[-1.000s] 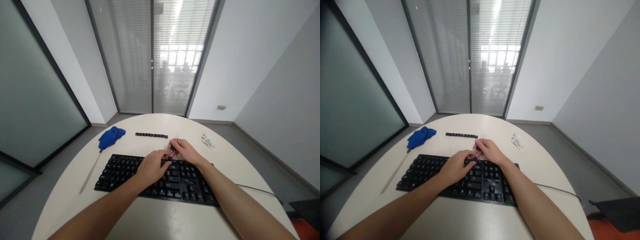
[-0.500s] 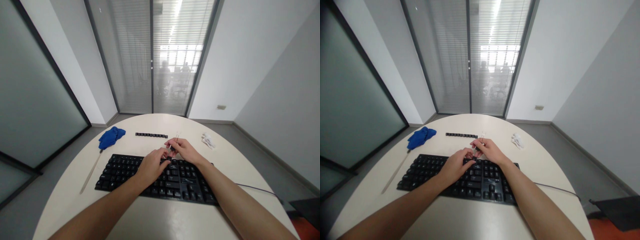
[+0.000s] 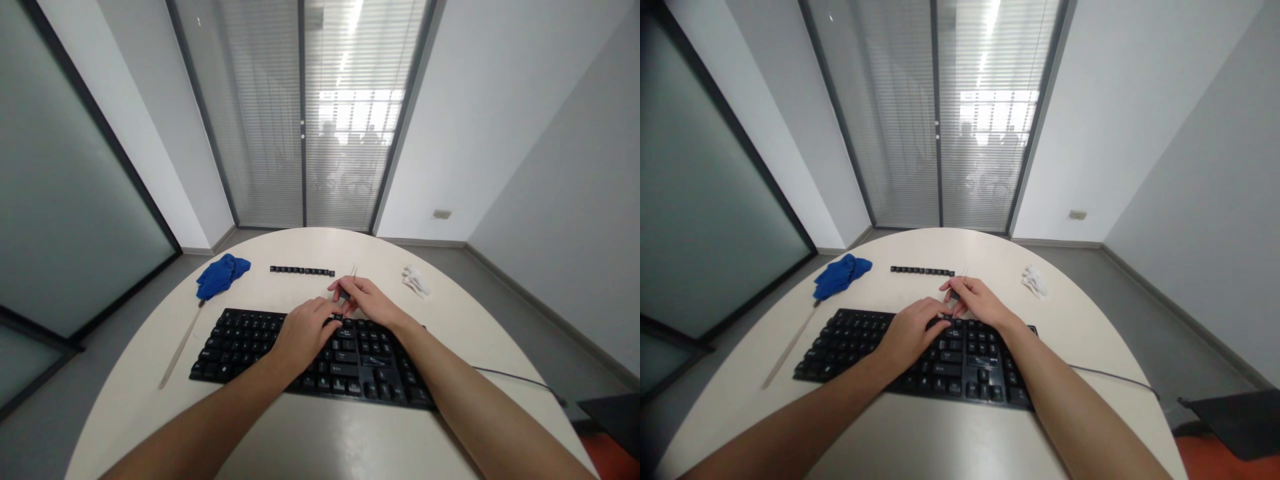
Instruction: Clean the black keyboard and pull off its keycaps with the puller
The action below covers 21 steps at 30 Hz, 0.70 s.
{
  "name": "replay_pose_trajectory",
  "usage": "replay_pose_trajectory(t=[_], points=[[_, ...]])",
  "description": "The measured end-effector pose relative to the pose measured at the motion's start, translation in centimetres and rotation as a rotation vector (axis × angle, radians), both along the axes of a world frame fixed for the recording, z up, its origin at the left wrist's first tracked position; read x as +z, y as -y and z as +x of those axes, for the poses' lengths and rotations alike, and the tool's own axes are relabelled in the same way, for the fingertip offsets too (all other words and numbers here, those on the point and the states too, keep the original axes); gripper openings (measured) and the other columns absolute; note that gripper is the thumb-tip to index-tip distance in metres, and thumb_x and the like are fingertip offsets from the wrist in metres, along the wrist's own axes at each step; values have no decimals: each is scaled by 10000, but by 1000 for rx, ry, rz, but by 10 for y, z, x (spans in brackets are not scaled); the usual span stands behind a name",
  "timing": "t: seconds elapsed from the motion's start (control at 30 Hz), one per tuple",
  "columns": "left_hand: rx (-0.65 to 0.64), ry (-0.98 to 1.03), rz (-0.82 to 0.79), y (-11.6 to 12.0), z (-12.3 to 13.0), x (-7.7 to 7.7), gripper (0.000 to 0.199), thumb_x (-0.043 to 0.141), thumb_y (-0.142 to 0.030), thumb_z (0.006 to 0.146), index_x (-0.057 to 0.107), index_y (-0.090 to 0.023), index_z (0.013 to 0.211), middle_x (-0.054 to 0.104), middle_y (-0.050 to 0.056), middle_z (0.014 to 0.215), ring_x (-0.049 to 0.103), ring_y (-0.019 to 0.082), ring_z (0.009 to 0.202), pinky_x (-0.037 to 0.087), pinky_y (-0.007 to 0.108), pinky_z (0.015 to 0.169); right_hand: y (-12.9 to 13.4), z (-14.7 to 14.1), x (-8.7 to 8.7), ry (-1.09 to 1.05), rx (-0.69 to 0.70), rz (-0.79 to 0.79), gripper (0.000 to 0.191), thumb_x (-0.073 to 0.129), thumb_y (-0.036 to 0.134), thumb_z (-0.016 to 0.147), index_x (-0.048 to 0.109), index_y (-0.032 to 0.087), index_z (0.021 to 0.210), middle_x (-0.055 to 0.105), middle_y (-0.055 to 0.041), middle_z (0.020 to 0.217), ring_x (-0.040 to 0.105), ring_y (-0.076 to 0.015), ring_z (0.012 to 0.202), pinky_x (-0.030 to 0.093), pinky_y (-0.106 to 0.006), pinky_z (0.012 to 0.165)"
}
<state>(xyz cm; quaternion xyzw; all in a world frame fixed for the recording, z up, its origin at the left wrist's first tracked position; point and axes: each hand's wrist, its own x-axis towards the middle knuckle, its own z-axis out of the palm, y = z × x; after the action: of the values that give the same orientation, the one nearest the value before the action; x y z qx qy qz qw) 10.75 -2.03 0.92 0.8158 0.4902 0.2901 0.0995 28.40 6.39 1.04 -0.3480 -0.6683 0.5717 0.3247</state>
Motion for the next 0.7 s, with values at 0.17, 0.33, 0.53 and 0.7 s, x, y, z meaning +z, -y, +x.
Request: replay_pose_trajectory(t=[0.17,0.33,0.53,0.7], points=[[20,-4,8,1,1,-1,133,615,-246,923,636,-223,1052,682,26,1043,624,205,981,497,350,896,0,0,0,-33,7,-23,513,567,646,863,664,165,1012,679,-36,870,653,-98,572,578,-233,557],[-3,-55,23,0,0,-1,146,604,-272,932,635,-216,1063,682,36,1061,618,215,1009,492,359,920,-1,-1,-1,-56,8,-28,502,598,634,849,654,166,1023,668,-18,857,644,-86,550,573,-225,551],[-9,1,56,1,0,0,155,583,-282,946,648,-234,1079,660,28,1147,607,202,1062,487,351,954,-1,-1,-1,-37,10,-4,479,592,605,870,652,158,1032,681,-26,866,634,-81,567,551,-226,569],[72,35,40,0,-1,-2,181,573,-277,941,656,-229,1095,666,41,1068,610,210,1017,491,348,916,-9,0,-7,-42,-76,63,501,550,629,881,643,158,1023,644,-18,828,622,-94,581,530,-230,582]])
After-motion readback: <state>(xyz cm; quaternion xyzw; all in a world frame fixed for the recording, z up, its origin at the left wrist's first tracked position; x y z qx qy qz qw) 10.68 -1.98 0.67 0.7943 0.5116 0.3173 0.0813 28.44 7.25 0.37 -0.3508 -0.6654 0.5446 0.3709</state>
